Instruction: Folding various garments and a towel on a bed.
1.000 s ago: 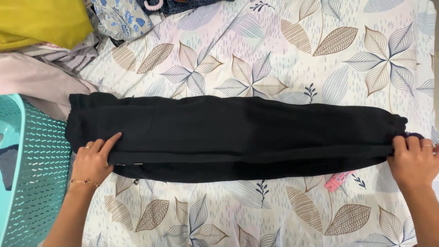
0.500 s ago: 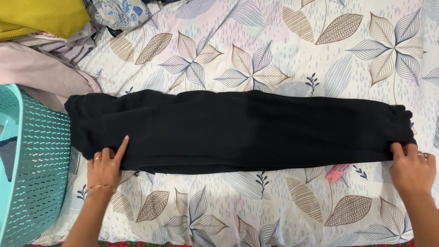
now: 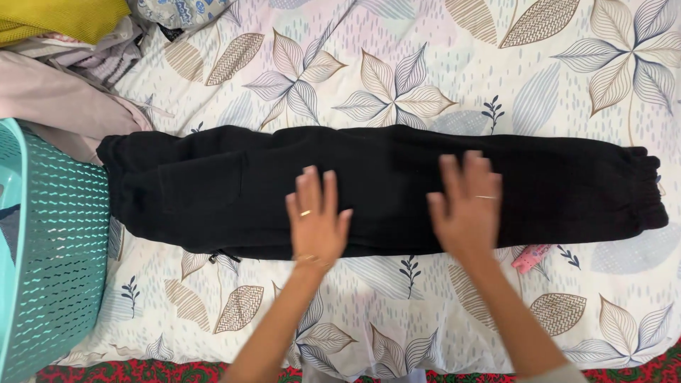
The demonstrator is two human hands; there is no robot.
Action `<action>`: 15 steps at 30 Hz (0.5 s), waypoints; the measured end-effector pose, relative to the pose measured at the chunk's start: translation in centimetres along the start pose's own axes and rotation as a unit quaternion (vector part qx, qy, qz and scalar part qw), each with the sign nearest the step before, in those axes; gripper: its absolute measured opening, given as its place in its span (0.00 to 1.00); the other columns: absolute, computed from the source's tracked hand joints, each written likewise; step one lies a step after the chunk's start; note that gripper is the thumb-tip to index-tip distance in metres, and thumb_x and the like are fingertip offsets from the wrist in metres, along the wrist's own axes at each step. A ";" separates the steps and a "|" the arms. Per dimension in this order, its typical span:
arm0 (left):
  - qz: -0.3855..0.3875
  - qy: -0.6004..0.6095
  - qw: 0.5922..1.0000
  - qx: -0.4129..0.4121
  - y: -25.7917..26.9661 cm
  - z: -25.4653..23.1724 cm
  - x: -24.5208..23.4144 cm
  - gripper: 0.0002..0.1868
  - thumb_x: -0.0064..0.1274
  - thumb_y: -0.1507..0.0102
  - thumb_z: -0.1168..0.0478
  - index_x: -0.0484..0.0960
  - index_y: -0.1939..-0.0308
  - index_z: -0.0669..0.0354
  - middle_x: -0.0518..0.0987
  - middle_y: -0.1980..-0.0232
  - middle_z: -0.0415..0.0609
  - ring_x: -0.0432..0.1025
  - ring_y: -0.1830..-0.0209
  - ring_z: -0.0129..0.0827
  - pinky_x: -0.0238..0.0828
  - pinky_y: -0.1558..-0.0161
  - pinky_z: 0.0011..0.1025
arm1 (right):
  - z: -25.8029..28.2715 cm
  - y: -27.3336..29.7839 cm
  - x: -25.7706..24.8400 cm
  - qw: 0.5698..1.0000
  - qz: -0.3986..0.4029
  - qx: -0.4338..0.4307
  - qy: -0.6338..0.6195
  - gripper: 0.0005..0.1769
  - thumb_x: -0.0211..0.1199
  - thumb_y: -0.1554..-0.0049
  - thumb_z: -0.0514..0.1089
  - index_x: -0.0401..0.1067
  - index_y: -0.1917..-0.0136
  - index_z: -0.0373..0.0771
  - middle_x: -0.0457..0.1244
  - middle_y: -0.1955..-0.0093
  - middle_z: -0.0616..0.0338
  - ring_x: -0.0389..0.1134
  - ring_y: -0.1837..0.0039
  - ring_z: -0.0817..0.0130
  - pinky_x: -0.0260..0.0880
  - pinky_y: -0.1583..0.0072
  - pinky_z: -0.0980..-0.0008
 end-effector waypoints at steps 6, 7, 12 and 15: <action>-0.022 0.023 0.998 0.061 -2.0 -5.8 7.2 0.44 0.45 0.31 0.42 0.49 0.17 0.56 0.44 0.15 0.61 0.41 0.15 0.51 0.39 0.23 0.58 | 5.7 0.2 6.9 0.994 0.070 -0.065 -0.059 0.39 0.51 0.35 0.60 0.50 0.16 0.45 0.41 0.15 0.38 0.39 0.14 0.43 0.34 0.20 0.40; -0.004 0.017 0.999 0.050 -2.3 -5.7 7.8 0.44 0.45 0.32 0.42 0.49 0.17 0.53 0.44 0.15 0.60 0.41 0.15 0.50 0.37 0.24 0.59 | 5.5 0.2 7.5 0.994 0.075 -0.067 -0.048 0.39 0.51 0.35 0.61 0.50 0.16 0.46 0.41 0.15 0.40 0.39 0.15 0.43 0.35 0.21 0.40; 0.005 0.036 0.998 0.042 -2.5 -2.7 7.4 0.42 0.42 0.33 0.36 0.50 0.19 0.41 0.44 0.16 0.53 0.40 0.16 0.49 0.33 0.25 0.63 | 2.4 -0.3 8.1 0.994 0.090 -0.067 -0.011 0.40 0.50 0.36 0.63 0.50 0.16 0.48 0.41 0.14 0.43 0.40 0.15 0.44 0.36 0.21 0.40; 0.002 0.010 1.000 0.016 -2.4 0.8 7.0 0.41 0.39 0.32 0.35 0.50 0.18 0.38 0.44 0.15 0.52 0.40 0.15 0.47 0.31 0.25 0.65 | -0.9 -0.5 7.3 0.995 0.090 -0.054 0.003 0.41 0.50 0.36 0.64 0.50 0.16 0.49 0.41 0.14 0.43 0.40 0.15 0.44 0.34 0.20 0.39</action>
Point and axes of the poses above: each hand's wrist, its own y-axis away from the middle knuckle, its own x-axis out of the palm, z = x × y, the point moved 8 cm from there along -y, towards the middle knuckle
